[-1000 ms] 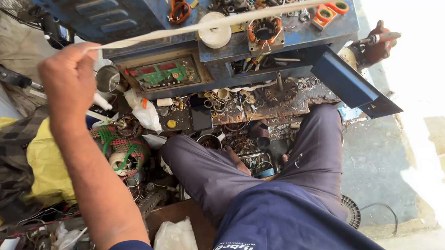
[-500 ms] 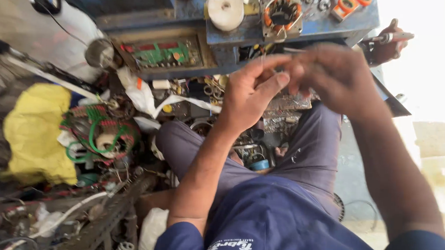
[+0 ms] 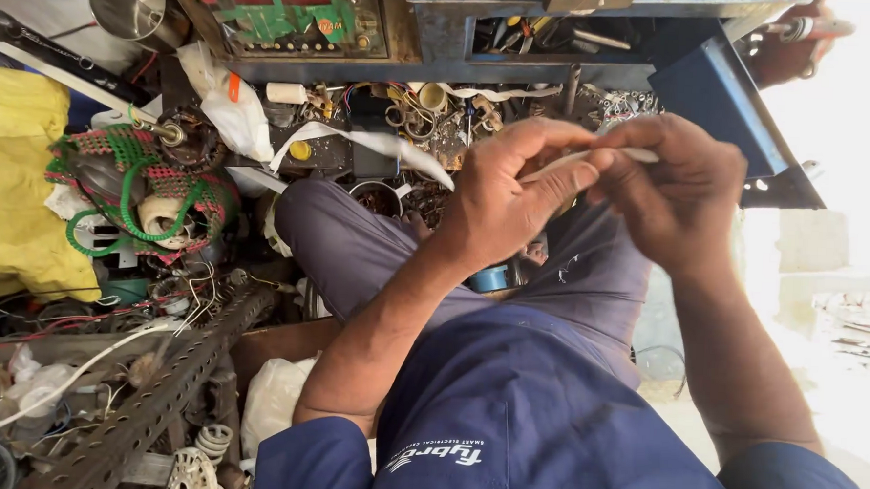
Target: The person sits on the floor at a cluttered workbench and cuts lengths of white insulating tape from a roll using scissors. They wrap the cut tape strips around the copper windings of a motor stator, pressing the tape down to secure it, and continue cutting and wrapping additional pieces.
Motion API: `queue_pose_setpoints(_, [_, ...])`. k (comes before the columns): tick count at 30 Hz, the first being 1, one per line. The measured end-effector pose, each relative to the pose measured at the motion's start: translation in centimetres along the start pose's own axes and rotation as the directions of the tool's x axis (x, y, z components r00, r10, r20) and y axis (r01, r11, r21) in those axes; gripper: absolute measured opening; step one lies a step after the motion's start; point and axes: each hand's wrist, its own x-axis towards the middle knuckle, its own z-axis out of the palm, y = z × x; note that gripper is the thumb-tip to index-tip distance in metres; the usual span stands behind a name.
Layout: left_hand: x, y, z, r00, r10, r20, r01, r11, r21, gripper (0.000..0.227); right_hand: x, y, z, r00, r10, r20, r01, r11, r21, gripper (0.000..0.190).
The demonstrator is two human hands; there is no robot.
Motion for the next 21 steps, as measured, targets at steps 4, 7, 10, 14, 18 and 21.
queue_pose_setpoints(4, [-0.4, -1.3, -0.7, 0.962, 0.261, -0.084, -0.219, 0.917, 0.334, 0.011, 0.3, -0.9, -0.2, 0.997, -0.034, 0.073, 0.014, 0.965, 0.261, 0.009])
queue_pose_setpoints(7, [-0.4, 0.3, -0.4, 0.967, 0.24, -0.084, -0.192, 0.906, 0.376, 0.007, 0.0, -0.8, 0.8, 0.994, -0.108, -0.011, 0.107, 0.993, -0.044, 0.008])
queue_pose_setpoints(10, [-0.4, 2.0, 0.6, 0.905, 0.424, -0.023, -0.402, 0.874, 0.273, 0.02, -0.1, 0.7, 0.8, 0.939, -0.342, 0.021, 0.312, 0.828, -0.466, 0.015])
queue_pose_setpoints(14, [-0.6, 0.4, 0.1, 0.92, 0.387, -0.062, -0.34, 0.867, 0.364, 0.013, 0.3, 1.9, 0.0, 0.906, -0.416, 0.076, 0.38, 0.723, -0.576, 0.027])
queue_pose_setpoints(18, [-0.6, 0.5, -1.1, 0.894, 0.439, -0.094, -0.341, 0.8, 0.495, 0.009, 3.9, 0.8, -0.9, 0.968, -0.235, 0.093, 0.253, 0.906, -0.339, 0.035])
queue_pose_setpoints(21, [-0.4, 1.1, -2.6, 0.852, 0.484, -0.199, -0.341, 0.802, 0.49, 0.004, 10.2, -0.2, -2.2, 0.937, -0.351, 0.002, 0.324, 0.864, -0.385, 0.028])
